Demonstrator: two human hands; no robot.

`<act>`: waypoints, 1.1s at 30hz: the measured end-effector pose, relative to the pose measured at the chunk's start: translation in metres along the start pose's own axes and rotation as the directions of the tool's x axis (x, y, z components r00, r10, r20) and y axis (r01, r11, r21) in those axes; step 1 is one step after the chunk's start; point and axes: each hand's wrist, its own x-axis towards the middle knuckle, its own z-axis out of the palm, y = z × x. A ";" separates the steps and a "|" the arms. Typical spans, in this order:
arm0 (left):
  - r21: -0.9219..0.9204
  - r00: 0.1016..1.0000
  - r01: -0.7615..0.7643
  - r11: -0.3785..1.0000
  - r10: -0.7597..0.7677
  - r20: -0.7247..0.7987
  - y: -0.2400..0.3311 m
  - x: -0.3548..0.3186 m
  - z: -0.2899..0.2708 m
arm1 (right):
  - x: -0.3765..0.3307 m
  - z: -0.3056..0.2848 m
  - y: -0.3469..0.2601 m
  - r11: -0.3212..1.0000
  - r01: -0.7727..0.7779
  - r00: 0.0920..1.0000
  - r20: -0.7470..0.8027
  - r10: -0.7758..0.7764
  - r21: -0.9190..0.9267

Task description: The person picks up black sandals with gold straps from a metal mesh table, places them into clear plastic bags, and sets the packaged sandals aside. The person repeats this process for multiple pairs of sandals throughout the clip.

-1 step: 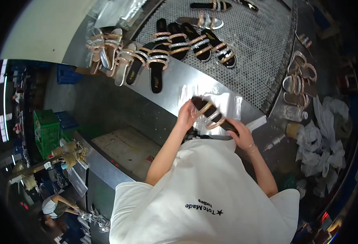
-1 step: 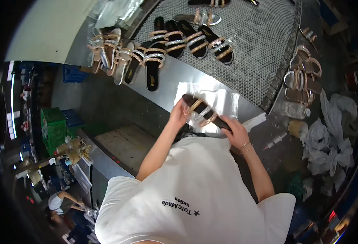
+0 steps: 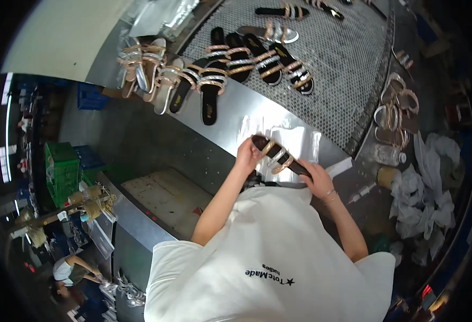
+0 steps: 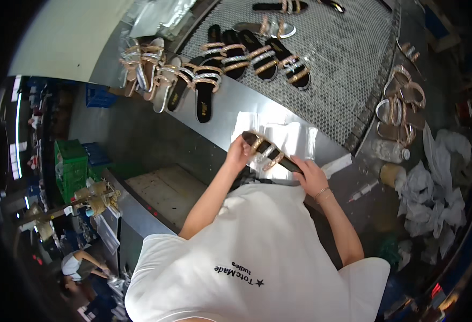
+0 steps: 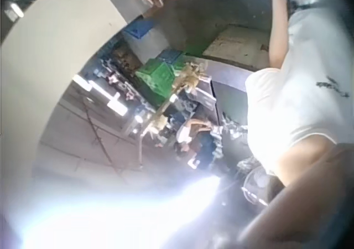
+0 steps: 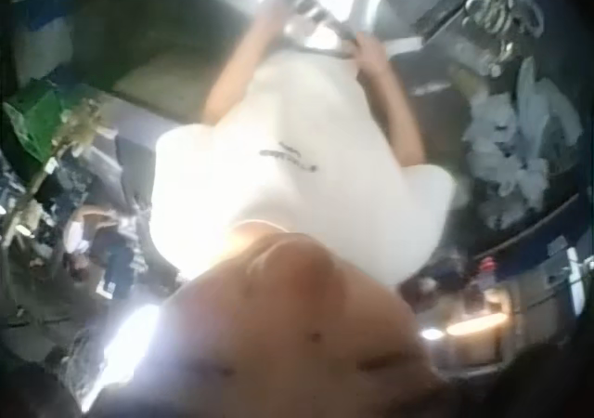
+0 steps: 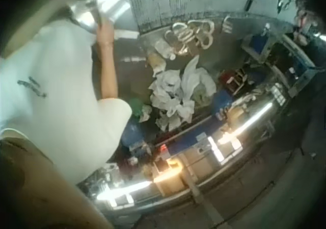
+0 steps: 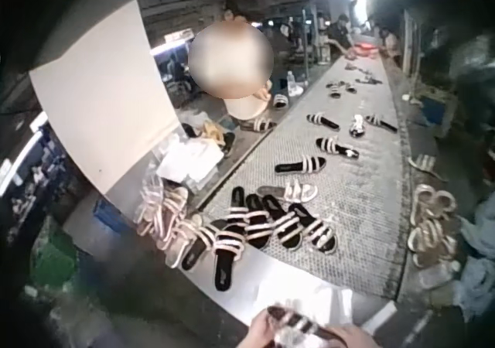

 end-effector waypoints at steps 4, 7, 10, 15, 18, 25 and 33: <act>0.591 0.910 -0.271 0.760 0.402 -0.100 -0.010 0.006 -0.024 | 0.022 0.009 0.011 0.992 -0.050 0.977 0.202 0.073 -0.116; 0.827 0.624 -0.528 0.195 0.750 0.222 0.002 -0.010 -0.026 | 0.031 -0.004 -0.014 0.983 -0.061 0.963 0.248 0.103 -0.171; 0.874 0.646 -0.485 0.022 0.683 0.341 0.035 -0.039 -0.016 | 0.037 -0.014 -0.032 0.995 -0.005 0.966 0.258 0.032 -0.104; 0.393 0.363 -0.764 -0.512 0.163 0.917 0.051 -0.079 0.028 | 0.055 0.009 -0.045 0.993 0.065 0.962 0.257 -0.088 0.096; 0.292 0.334 -0.746 -0.599 0.044 0.942 0.053 -0.090 0.031 | 0.070 0.028 -0.053 0.599 -0.436 0.882 0.450 0.138 0.672; 0.314 0.331 -0.680 -0.663 0.105 0.938 0.081 -0.126 0.030 | 0.095 0.046 -0.108 0.020 -0.413 0.895 0.402 0.192 0.910; 0.593 0.312 -0.711 -0.379 0.586 0.748 0.131 -0.132 0.014 | 0.138 0.056 -0.172 -0.003 -0.429 0.867 0.412 0.281 0.904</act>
